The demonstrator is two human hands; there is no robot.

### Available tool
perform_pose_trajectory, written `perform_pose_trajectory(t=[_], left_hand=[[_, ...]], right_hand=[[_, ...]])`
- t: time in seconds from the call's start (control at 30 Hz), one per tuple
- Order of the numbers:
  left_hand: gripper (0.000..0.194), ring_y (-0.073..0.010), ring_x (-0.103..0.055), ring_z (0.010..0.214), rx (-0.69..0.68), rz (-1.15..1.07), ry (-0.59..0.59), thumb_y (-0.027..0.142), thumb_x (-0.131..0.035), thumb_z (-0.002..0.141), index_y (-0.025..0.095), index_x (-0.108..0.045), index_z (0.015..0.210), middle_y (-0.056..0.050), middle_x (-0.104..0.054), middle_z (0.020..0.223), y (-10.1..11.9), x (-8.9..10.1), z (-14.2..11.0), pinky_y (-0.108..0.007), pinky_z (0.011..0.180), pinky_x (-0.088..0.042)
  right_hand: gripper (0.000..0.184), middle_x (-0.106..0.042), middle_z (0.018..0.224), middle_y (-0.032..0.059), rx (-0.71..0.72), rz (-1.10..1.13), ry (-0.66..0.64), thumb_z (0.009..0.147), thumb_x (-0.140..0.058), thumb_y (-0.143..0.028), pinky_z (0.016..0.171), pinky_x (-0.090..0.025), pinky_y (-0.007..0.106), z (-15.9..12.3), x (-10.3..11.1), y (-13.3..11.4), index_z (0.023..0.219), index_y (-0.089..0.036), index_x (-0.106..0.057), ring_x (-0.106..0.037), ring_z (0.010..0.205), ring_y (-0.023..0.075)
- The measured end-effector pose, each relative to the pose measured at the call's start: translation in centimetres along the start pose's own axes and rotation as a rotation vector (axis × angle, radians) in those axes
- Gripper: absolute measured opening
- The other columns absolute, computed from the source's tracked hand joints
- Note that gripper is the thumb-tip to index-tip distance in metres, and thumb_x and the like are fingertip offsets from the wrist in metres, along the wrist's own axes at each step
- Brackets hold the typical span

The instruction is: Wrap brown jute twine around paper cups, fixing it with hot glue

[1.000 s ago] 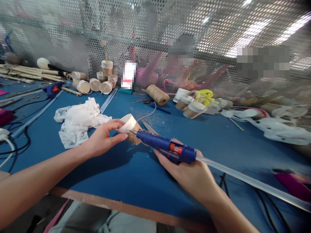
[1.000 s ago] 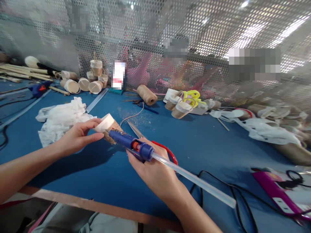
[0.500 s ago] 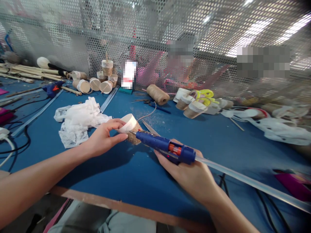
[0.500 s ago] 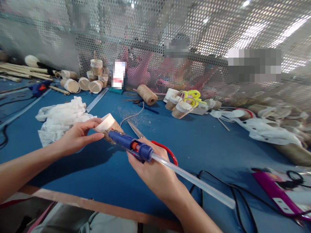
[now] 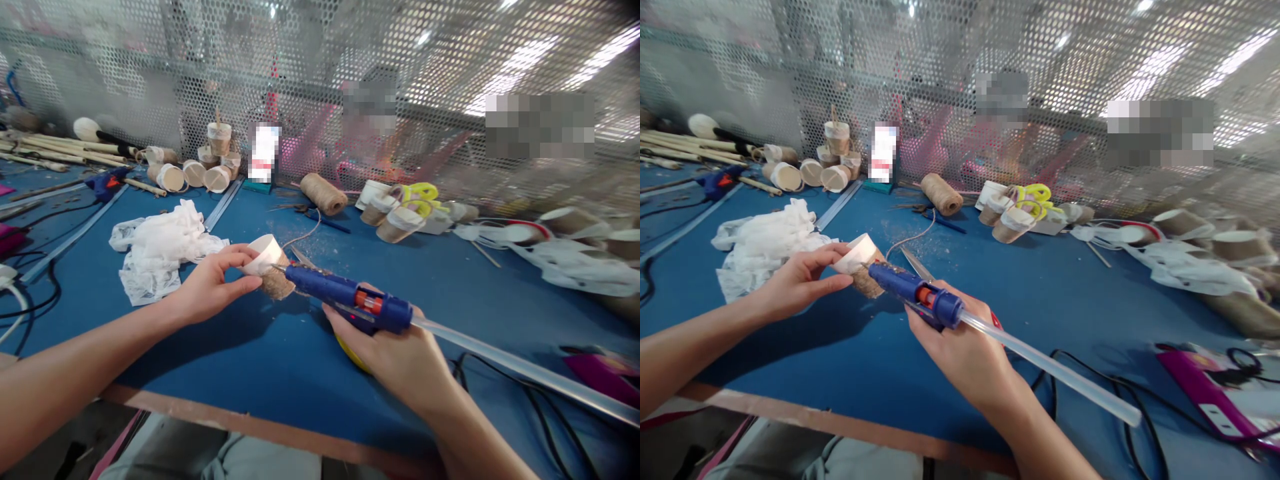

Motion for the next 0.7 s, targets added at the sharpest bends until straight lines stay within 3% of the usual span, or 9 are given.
perform_pose_trajectory(t=[0.7], left_hand=[[0.006, -0.0202, -0.054, 0.093, 0.016, 0.018, 0.006, 0.019, -0.057, 0.074, 0.015, -0.062, 0.075, -0.007, -0.059, 0.094, 0.19, 0.0, -0.05, -0.038, 0.09, -0.038]], right_hand=[[0.016, -0.057, 0.047, -0.0002, 0.022, 0.034, -0.028, 0.072, -0.049, -0.027, 0.04, -0.045, 0.024, -0.02, 0.28, -0.05, 0.059, -0.022, -0.058, -0.052, 0.041, 0.0144]])
Point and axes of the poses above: each hand's wrist, its own z-axis towards the middle knuckle, its own x-axis out of the back of the hand, y = z × x, the point moved 2 cm from there along z, towards the middle knuckle
